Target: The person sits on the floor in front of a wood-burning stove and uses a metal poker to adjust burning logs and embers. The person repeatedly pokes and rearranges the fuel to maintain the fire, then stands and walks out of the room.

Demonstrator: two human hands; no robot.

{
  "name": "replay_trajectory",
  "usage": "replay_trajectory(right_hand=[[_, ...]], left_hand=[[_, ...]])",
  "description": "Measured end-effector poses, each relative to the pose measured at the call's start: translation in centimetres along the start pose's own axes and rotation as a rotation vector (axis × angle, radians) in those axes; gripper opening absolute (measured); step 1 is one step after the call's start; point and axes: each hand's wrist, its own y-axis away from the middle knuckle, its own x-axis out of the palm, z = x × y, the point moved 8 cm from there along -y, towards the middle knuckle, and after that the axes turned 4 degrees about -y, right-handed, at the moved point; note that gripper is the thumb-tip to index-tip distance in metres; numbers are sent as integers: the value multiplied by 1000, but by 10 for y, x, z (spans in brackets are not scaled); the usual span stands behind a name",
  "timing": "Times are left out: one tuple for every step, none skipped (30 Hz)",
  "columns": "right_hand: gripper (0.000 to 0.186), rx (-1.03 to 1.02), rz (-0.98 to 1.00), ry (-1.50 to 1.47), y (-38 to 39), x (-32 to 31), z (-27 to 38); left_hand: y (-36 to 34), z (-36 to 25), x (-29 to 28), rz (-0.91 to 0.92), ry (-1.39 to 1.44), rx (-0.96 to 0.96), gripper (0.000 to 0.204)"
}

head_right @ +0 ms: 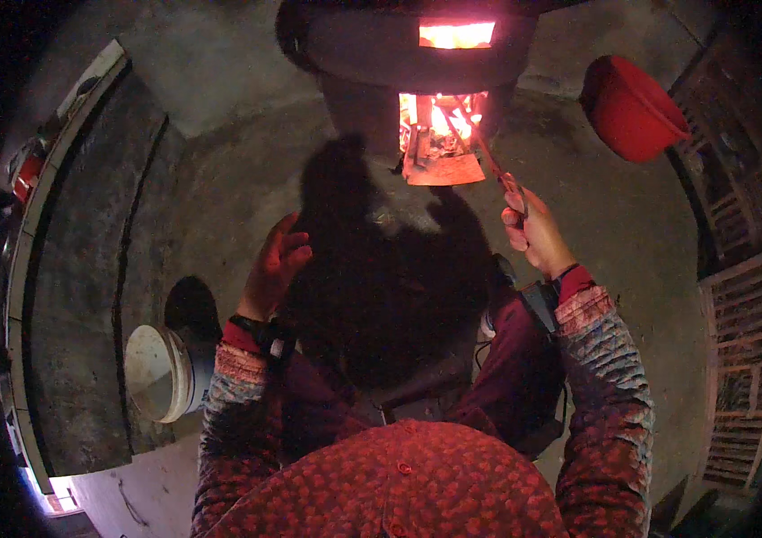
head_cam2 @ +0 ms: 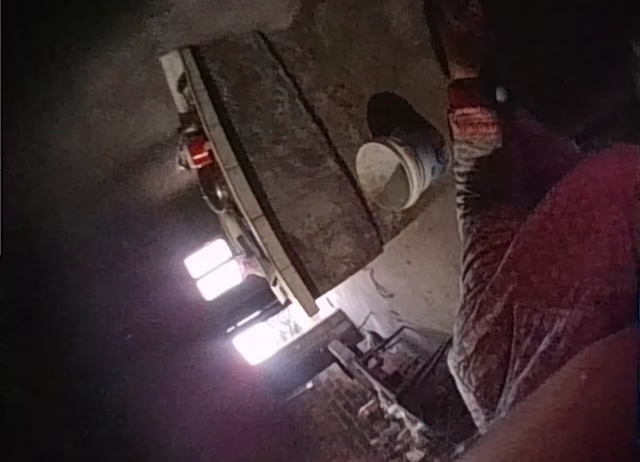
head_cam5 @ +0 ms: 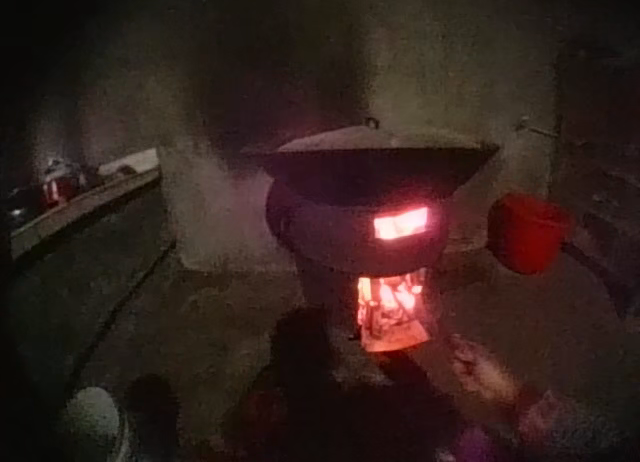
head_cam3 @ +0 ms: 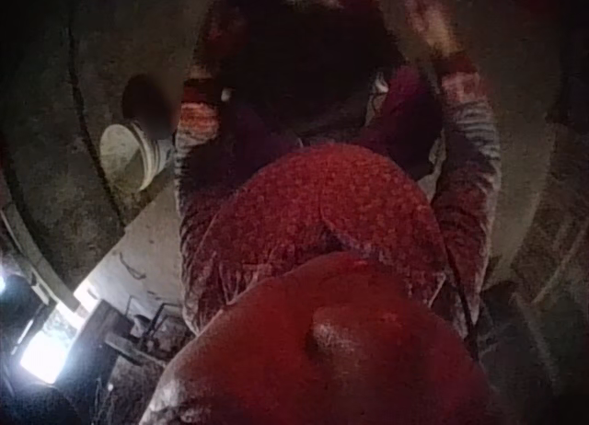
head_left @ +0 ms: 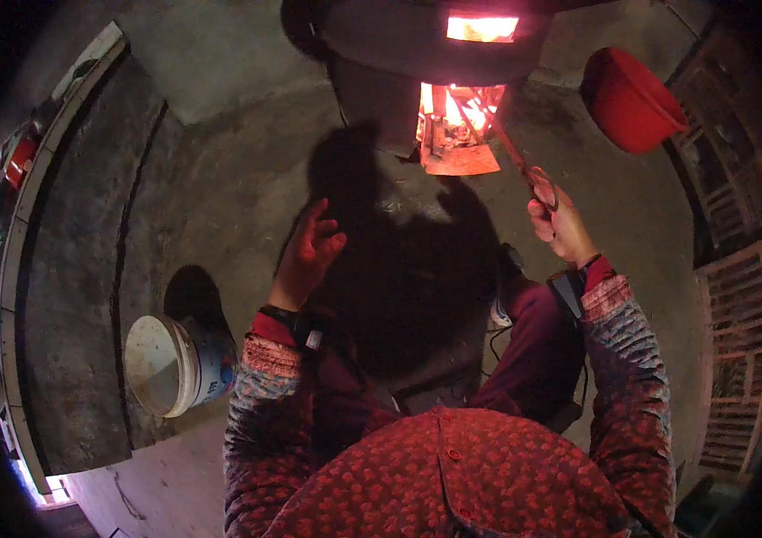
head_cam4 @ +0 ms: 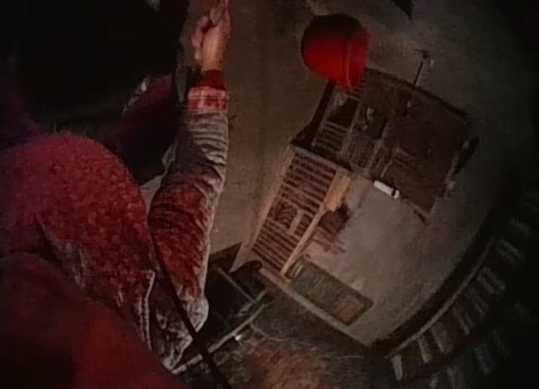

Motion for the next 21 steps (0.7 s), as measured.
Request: replay_trajectory(right_hand=[[38, 7, 0, -39, 1, 0, 0], [39, 17, 2, -79, 0, 2, -2], [40, 28, 7, -118, -1, 4, -4], [34, 6, 23, -132, -2, 7, -3], [28, -16, 38, -146, -2, 9, -3], [24, -28, 47, -160, -4, 11, -4], [24, -42, 43, -164, -6, 12, -5], [23, -46, 35, -167, -11, 12, -5], [23, -67, 56, -169, -17, 14, -4], [23, -59, 23, -156, -23, 12, -5], [23, -67, 22, -142, -29, 11, -6], [23, -63, -8, -119, -36, 7, -7], [25, -54, 39, -147, -41, 9, -9], [28, -33, 55, -166, -45, 9, -11], [31, -10, 72, -185, -48, 8, -12], [28, -19, 42, -176, -50, 5, -12], [25, -31, 12, -168, -50, 1, -10], [24, -49, 4, -154, -49, 0, -8], [27, -40, 8, -134, -46, 0, -6], [29, -9, -12, -156, -42, -1, -7], [31, -2, -7, -169, -37, 0, -5]], left_hand=[[0, 0, 0, -1, 7, 0, 63], [0, 3, -1, 3, 21, -32, 63], [1, 6, -2, 4, 36, -66, 62], [1, 7, -3, 5, 59, -71, 62], [1, 9, -4, 0, 28, -85, 62], [0, 9, -5, -5, 5, -71, 62], [0, 10, -5, -8, -27, -76, 62], [-1, 9, -5, -10, -31, -49, 62], [-2, 9, -5, -12, -43, -39, 63], [-3, 11, -5, -19, -57, -52, 63], [-3, 10, -5, -17, -54, -32, 63], [-4, 11, -5, -20, -55, -35, 63], [-4, 10, -5, -17, -64, -21, 63], [-4, 13, -5, -7, -41, -61, 63], [-5, 15, -4, 7, -25, -83, 64], [-4, 16, -4, 13, -11, -97, 64], [-4, 15, -4, 11, -51, -84, 64], [-5, 12, -5, 0, -92, -56, 64], [-5, 7, -6, -8, -129, 1, 64], [-6, 7, -6, -13, -142, -8, 63], [-6, 5, -7, -13, -150, 9, 63]])
